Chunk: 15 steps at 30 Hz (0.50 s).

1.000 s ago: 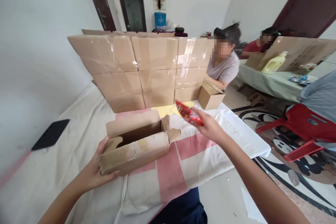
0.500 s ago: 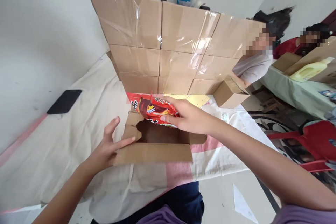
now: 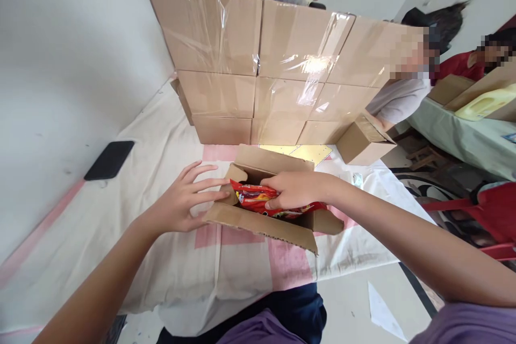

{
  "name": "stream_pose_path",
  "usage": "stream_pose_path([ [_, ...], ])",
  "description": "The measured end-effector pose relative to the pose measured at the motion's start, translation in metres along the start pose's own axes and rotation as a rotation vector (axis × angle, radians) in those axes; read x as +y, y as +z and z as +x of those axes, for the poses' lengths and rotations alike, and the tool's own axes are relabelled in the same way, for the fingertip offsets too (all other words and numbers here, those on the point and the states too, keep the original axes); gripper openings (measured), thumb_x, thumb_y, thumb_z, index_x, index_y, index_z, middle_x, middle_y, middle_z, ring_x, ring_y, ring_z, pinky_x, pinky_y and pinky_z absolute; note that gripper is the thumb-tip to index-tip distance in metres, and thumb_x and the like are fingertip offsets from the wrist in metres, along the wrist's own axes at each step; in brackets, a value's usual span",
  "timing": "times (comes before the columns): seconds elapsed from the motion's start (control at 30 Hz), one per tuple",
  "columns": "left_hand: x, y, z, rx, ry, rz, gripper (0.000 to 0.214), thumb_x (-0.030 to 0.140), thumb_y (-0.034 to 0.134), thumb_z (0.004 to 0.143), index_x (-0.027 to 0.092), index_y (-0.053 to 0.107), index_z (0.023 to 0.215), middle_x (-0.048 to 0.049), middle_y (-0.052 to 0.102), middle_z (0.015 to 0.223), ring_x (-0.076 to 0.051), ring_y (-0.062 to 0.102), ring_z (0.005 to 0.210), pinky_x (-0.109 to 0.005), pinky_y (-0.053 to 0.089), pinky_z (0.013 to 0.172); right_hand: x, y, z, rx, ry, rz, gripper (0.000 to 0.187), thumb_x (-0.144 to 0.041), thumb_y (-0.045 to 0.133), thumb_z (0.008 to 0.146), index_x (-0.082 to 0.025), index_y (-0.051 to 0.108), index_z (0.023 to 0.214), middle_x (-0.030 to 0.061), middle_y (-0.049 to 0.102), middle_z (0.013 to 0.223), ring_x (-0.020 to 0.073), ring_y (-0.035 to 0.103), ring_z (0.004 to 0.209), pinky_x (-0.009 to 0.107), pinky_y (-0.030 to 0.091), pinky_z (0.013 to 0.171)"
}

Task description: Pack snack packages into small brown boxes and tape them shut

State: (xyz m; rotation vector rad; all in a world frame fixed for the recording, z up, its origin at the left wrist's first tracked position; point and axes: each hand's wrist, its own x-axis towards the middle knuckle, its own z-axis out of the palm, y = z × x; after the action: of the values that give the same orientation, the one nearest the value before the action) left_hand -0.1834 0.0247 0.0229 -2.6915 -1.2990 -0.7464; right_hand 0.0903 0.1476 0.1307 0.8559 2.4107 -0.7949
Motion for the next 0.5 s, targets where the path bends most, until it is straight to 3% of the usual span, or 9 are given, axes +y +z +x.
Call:
stream_pose_path([
  [0.17, -0.004, 0.003, 0.018, -0.041, 0.006, -0.052, 0.049, 0.029, 0.067, 0.082, 0.027, 0.063, 0.132, -0.0052, 0.06, 0.145, -0.034, 0.044, 0.137, -0.057, 0.026, 0.118, 0.0, 0.018, 0.028, -0.125, 0.154, -0.153, 0.037, -0.039, 0.059, 0.083, -0.025, 0.068, 0.115, 0.0083, 0.073, 0.101, 0.0281, 0.069, 0.08, 0.033, 0.045, 0.061],
  [0.3, -0.002, 0.011, 0.021, -0.01, -0.023, -0.085, 0.046, 0.027, 0.065, 0.085, 0.028, 0.062, 0.131, -0.0068, 0.062, 0.141, -0.03, 0.052, 0.125, -0.052, 0.037, 0.109, -0.001, 0.024, 0.043, -0.229, 0.216, -0.178, 0.047, -0.033, 0.06, 0.079, -0.022, 0.067, 0.124, 0.0118, 0.074, 0.106, 0.0311, 0.07, 0.082, 0.037, 0.049, 0.061],
  [0.4, -0.002, 0.018, 0.018, 0.031, 0.012, -0.068, 0.042, 0.021, 0.064, 0.085, 0.028, 0.065, 0.126, -0.008, 0.06, 0.142, -0.03, 0.053, 0.121, -0.051, 0.042, 0.103, -0.003, 0.025, 0.046, -0.196, 0.218, -0.165, 0.054, -0.028, 0.06, 0.077, -0.013, 0.065, 0.129, 0.0191, 0.073, 0.111, 0.0351, 0.072, 0.086, 0.04, 0.052, 0.064],
  [0.5, -0.003, 0.028, 0.012, 0.097, 0.066, -0.043, 0.042, 0.014, 0.06, 0.084, 0.026, 0.065, 0.124, -0.009, 0.061, 0.141, -0.029, 0.053, 0.122, -0.048, 0.046, 0.1, -0.004, 0.029, 0.048, -0.133, 0.237, -0.112, 0.043, -0.023, 0.062, 0.072, -0.006, 0.075, 0.11, 0.0204, 0.075, 0.094, 0.0356, 0.072, 0.077, 0.041, 0.054, 0.06],
])
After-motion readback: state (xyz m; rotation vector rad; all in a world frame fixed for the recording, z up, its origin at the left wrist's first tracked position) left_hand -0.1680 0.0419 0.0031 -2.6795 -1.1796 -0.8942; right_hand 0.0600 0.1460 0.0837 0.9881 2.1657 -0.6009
